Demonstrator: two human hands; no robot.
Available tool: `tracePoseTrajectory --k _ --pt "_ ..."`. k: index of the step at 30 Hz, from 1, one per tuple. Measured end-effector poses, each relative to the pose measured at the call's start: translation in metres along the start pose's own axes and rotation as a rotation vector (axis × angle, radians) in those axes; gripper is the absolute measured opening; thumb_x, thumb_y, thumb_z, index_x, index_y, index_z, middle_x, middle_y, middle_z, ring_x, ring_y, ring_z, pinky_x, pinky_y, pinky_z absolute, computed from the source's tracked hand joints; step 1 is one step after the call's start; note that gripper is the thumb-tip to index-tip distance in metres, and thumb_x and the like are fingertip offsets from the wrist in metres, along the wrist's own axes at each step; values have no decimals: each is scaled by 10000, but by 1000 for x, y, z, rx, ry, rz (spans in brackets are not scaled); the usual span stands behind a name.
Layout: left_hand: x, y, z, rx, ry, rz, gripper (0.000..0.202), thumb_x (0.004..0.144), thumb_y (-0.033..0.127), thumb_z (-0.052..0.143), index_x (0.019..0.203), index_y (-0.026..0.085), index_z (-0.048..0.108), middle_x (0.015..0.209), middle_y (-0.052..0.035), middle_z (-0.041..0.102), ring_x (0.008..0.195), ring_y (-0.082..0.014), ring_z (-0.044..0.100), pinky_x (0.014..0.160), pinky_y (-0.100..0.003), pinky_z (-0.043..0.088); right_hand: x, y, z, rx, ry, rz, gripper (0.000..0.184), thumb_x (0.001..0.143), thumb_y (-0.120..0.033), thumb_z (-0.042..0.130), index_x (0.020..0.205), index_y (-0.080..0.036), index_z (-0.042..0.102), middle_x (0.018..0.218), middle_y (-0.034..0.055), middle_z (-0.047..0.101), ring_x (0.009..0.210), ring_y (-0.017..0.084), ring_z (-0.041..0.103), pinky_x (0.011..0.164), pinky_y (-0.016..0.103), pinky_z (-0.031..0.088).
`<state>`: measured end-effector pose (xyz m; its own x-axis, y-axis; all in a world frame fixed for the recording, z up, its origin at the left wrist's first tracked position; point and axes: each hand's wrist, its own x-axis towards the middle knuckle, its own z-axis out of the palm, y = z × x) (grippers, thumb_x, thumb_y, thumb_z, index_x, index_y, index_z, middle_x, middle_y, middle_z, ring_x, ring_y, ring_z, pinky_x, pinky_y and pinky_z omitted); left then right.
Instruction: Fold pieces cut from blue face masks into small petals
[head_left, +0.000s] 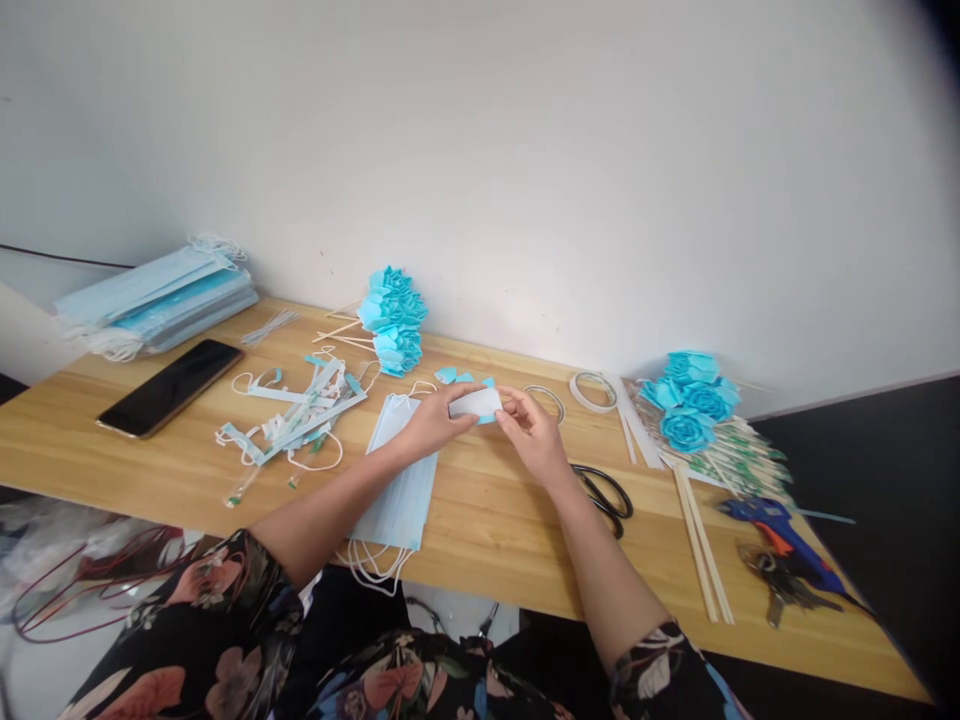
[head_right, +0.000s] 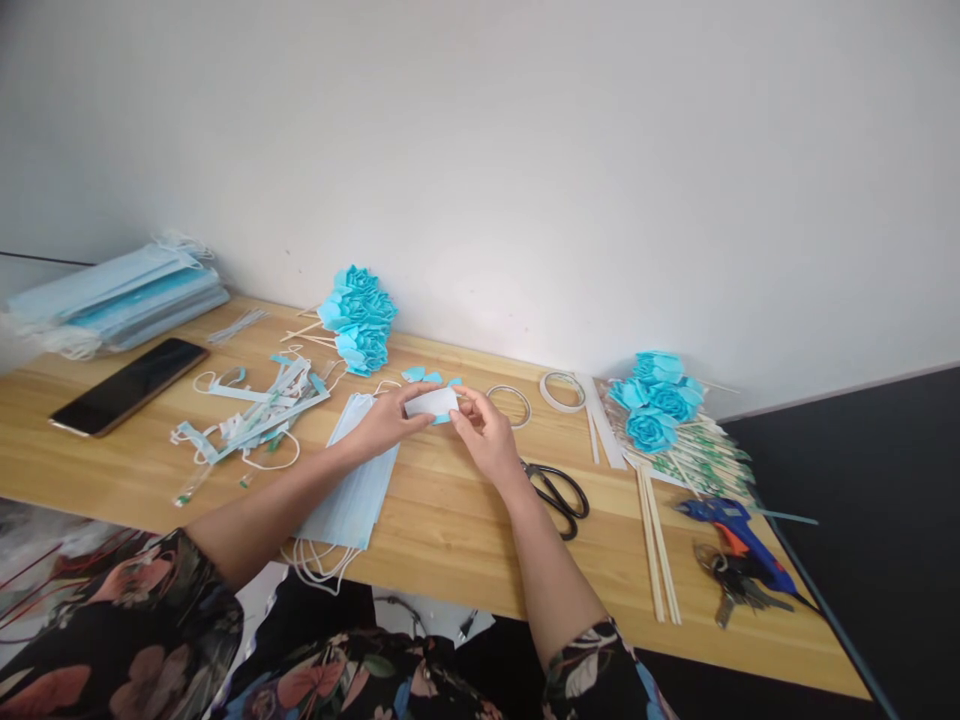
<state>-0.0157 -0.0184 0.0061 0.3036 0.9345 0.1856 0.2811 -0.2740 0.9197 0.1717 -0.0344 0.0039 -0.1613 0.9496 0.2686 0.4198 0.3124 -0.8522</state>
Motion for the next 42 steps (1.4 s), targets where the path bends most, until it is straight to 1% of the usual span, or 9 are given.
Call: tracePoseTrajectory --k 4,7,13,16,18,21,26,35,42 --pt "-1 -3 1 4 -12 50 477 745 157 581 1220 197 598 1212 -69 632 1051 -216 589 915 -309 433 -1 -4 1 1 -61 -13 465 817 -298 590 1273 -246 514 859 14 651 786 172 617 754 328 519" --pt "0 -5 2 -55 13 35 497 750 184 582 1247 189 571 1088 -61 663 881 -176 606 784 -270 453 -1 -7 2 -48 -40 -9 504 803 -262 589 1300 -248 508 821 9 644 726 162 596 724 317 518" --pt "2 -4 2 -401 107 -3 608 765 274 629 1330 143 448 825 -13 609 708 -107 543 647 -216 410 -2 -7 3 -86 -8 -8 555 773 -246 603 1318 -249 500 839 20 653 701 165 590 717 323 520" --pt "0 -1 3 -590 53 -73 687 749 334 673 1363 177 409 819 -4 581 701 -107 536 631 -224 424 -1 -2 3 -61 57 -6 554 779 -260 607 1321 -261 493 845 24 651 711 174 600 715 332 526" --pt "-1 1 4 -638 -51 -130 590 739 388 687 1262 171 522 820 -14 580 716 -117 540 632 -235 437 -2 1 3 -32 76 -9 561 791 -274 602 1337 -270 472 889 35 662 744 183 612 727 338 531" --pt "-4 2 6 -605 -166 -197 402 721 462 690 950 133 668 736 -15 578 657 -110 520 623 -244 432 -2 3 4 -29 64 -23 565 797 -279 602 1345 -274 464 931 46 674 785 192 624 754 345 532" --pt "-4 -2 9 -510 -42 -258 425 671 544 691 618 130 614 601 -12 569 572 -107 499 596 -252 405 -3 4 6 -72 33 -40 547 794 -305 614 1326 -274 489 894 38 671 746 185 623 737 341 532" --pt "-4 -1 8 -524 -9 -270 414 667 533 694 606 132 614 586 -17 583 554 -111 506 585 -261 403 -4 4 1 -3 23 -15 456 880 -390 512 1315 -255 505 722 4 589 643 167 560 611 302 498" --pt "-3 -1 8 -556 -10 -265 409 661 520 707 600 125 617 598 -20 590 564 -104 504 589 -255 400 -3 1 4 78 -57 -20 589 791 -357 638 1342 -263 455 1040 58 657 825 194 638 776 355 540"
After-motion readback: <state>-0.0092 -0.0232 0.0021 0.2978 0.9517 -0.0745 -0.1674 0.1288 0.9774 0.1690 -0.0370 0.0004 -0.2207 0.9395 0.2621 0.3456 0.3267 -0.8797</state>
